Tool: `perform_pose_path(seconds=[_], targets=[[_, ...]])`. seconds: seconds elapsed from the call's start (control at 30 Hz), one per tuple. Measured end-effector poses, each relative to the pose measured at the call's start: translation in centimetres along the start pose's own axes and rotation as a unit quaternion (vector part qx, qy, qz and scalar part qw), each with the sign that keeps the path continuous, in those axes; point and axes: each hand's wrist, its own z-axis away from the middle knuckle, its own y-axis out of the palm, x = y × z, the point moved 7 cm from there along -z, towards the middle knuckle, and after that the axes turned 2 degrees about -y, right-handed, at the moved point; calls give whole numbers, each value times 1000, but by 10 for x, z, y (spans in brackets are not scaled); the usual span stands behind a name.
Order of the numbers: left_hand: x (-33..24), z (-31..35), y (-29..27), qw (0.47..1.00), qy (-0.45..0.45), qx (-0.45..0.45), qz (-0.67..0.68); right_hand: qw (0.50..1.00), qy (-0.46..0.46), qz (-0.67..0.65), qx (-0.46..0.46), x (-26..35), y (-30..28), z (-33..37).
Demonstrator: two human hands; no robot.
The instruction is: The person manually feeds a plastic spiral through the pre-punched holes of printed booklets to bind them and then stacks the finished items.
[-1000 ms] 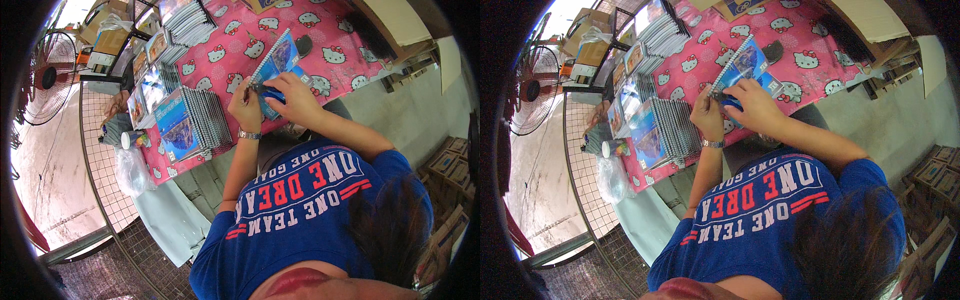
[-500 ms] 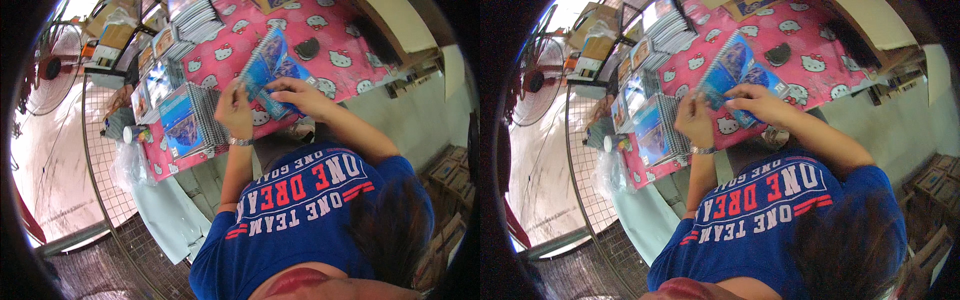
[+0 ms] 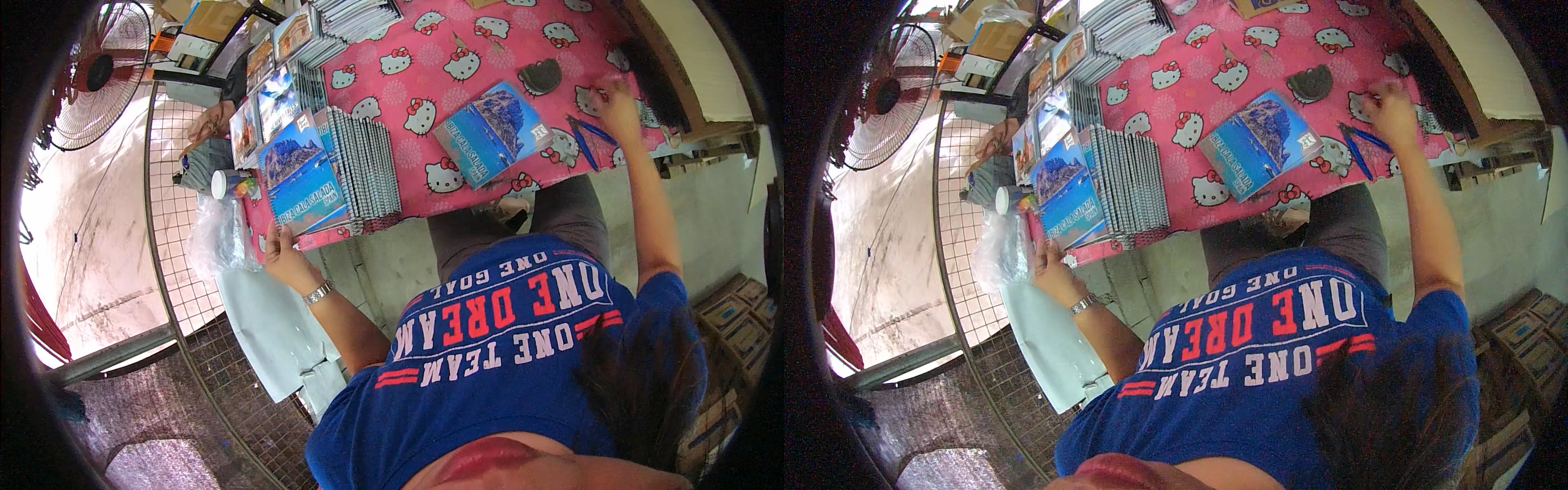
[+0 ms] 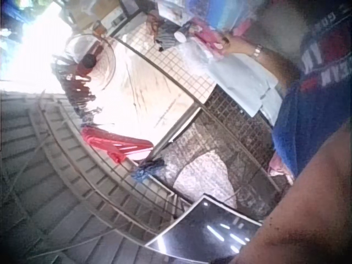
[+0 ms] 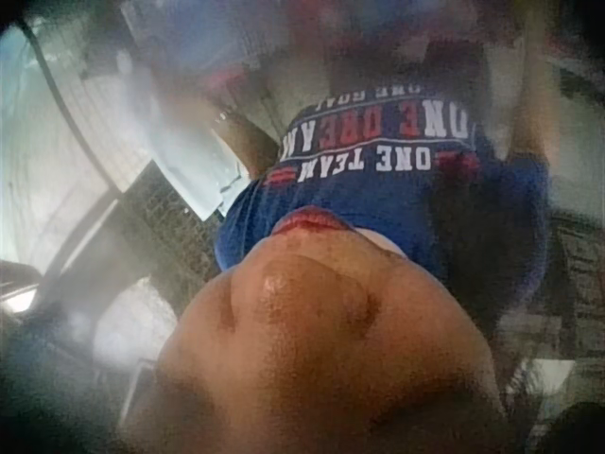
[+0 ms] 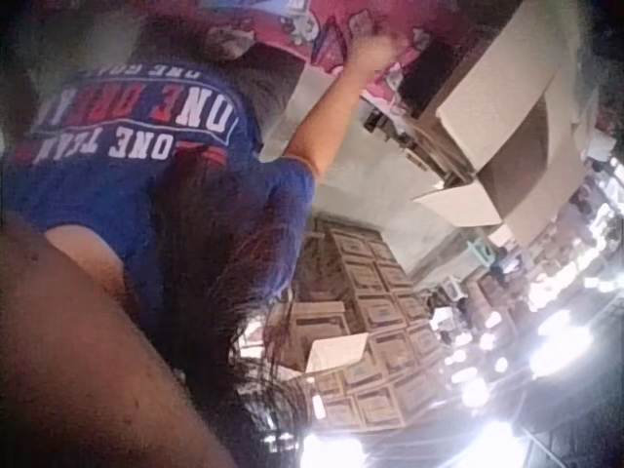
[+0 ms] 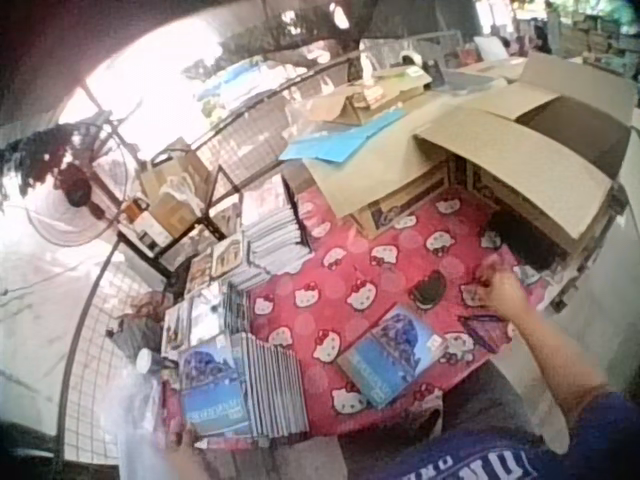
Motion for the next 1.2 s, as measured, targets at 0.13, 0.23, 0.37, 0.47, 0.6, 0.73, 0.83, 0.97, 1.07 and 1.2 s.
perform_pose_path(seconds=[0.13,0.23,0.37,0.47,0.6,0.73,0.83,0.97,1.07,1.2], targets=[[16,-8,-3,1000,13,22,1,969,91,222,-63,-45,-17,-41],[19,-9,-2,999,16,41,-5,954,73,285,-52,-71,-5,-45],[14,-8,-5,998,5,55,-8,940,91,314,100,-115,31,-56],[20,-17,-7,997,-10,73,-15,975,70,209,1,-148,21,-65],[7,-12,11,996,-5,75,-56,988,63,92,-104,-150,-5,-73],[4,-2,-1,983,55,18,-175,988,45,-69,-134,-50,-51,-74],[1,-2,6,970,74,-11,-232,981,60,-121,-139,-2,-81,-53],[-58,23,39,869,271,-74,-407,959,77,-247,-118,27,-76,-17],[-122,99,122,860,445,69,-242,934,58,-338,-99,85,-69,7],[-77,226,259,749,478,445,-111,933,-15,-356,-53,150,-58,3]])
